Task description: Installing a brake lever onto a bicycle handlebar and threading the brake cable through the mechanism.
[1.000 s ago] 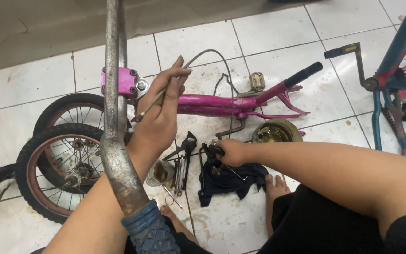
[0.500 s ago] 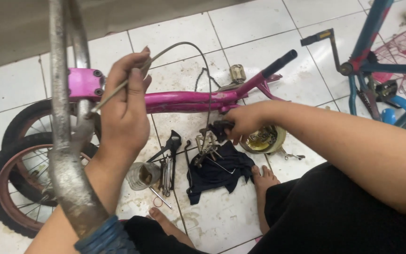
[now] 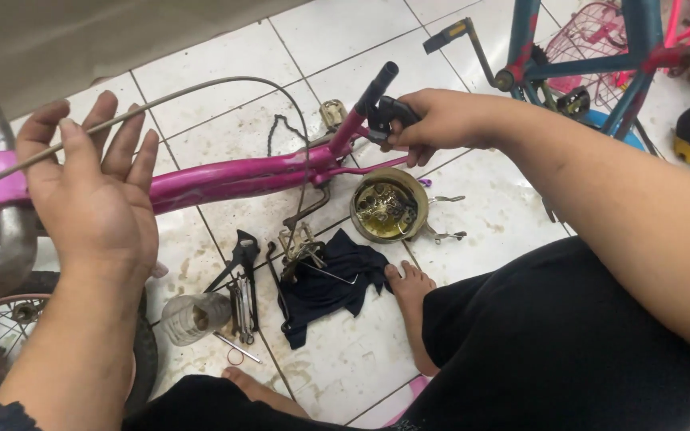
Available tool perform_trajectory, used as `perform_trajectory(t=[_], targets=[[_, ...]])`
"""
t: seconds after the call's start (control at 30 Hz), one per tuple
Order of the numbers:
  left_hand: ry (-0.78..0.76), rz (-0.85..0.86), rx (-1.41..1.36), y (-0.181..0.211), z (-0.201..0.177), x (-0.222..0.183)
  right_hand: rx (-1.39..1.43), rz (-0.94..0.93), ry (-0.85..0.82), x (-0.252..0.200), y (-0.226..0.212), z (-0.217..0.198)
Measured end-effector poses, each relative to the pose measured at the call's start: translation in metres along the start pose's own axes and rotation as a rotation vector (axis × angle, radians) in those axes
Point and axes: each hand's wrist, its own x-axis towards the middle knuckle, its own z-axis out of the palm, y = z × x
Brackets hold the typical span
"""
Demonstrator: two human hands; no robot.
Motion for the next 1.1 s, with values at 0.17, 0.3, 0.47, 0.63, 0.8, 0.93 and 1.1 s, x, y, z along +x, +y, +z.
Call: perform_trajectory(t=[0.17, 0.3, 0.47, 0.63, 0.8, 0.93, 1.1], targets=[[-0.114, 0.157, 0.224, 0.006, 0.019, -0.005, -0.046, -0.053, 0.050, -0.005, 0.016, -0.006], [-0.132, 0.215, 0.407, 0.008, 0.030, -0.007, 0.013, -0.083, 0.036, -0.013, 0.015, -0.007], [-0.175, 0.256, 0.546, 0.003, 0.040, -0.007, 0.049, -0.094, 0.034, -0.016, 0.009, -0.005], [-0.194, 0.252, 0.590, 0.002, 0.047, -0.009, 0.069, -0.193, 0.061, -0.014, -0.007, 0.007], [-0.190, 0.248, 0.635, -0.005, 0.042, -0.007, 0.166, -0.304, 0.082, -0.016, -0.038, 0.022], [-0.217, 0.401, 0.928, -0.003, 0.035, -0.009, 0.166, -0.294, 0.044, -0.010, -0.061, 0.040], [-0.260, 0.348, 1.472, -0.009, 0.018, -0.011, 0.275, -0.344, -0.210, 0.001, -0.083, 0.068]])
